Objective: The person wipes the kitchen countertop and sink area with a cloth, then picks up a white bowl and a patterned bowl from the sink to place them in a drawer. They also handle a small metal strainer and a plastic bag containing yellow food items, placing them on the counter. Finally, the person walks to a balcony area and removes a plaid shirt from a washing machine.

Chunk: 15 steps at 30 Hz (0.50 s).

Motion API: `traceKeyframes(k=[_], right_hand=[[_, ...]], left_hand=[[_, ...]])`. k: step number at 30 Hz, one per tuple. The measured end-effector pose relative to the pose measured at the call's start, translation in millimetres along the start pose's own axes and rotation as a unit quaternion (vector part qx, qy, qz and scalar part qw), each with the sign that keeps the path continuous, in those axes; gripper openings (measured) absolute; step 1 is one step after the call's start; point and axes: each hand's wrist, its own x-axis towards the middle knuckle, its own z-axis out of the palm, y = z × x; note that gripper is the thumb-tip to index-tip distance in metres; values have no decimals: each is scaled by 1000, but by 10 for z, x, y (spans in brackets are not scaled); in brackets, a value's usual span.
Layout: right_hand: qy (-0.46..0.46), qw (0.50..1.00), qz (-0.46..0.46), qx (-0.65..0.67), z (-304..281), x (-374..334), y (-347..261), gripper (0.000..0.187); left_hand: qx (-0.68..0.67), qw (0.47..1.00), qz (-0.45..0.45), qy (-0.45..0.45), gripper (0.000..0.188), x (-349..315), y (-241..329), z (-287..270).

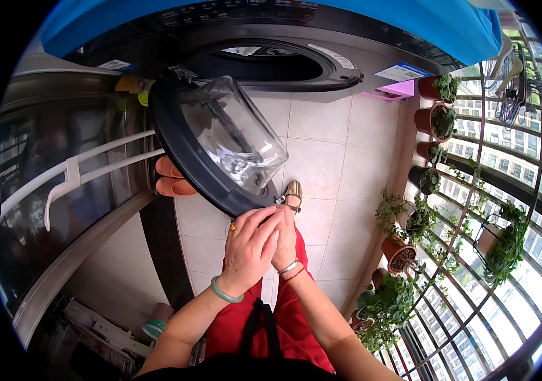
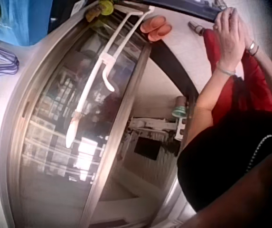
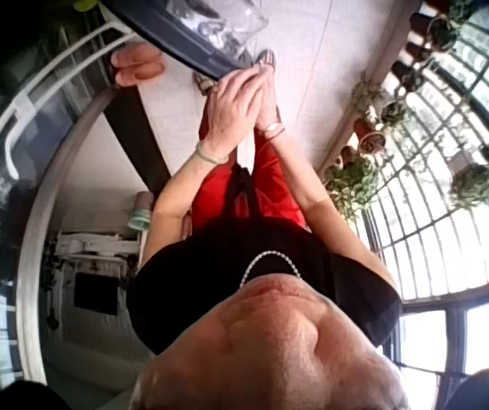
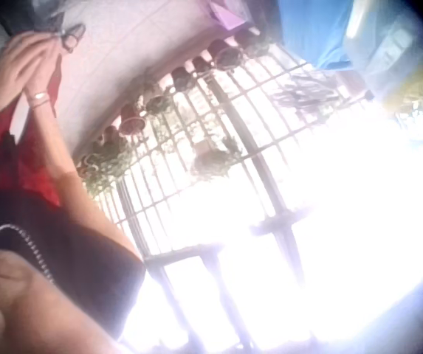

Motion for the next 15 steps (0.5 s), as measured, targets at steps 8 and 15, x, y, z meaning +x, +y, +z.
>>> traceKeyframes(k=[8, 15], right_hand=[[-293, 951, -96, 19, 621, -377, -275, 41], [-308, 907, 120, 260, 855, 302, -245, 30]], left_hand=[[81, 985, -124, 89, 39, -568, -534, -454], [7, 966, -185, 181, 40, -624, -940, -517]])
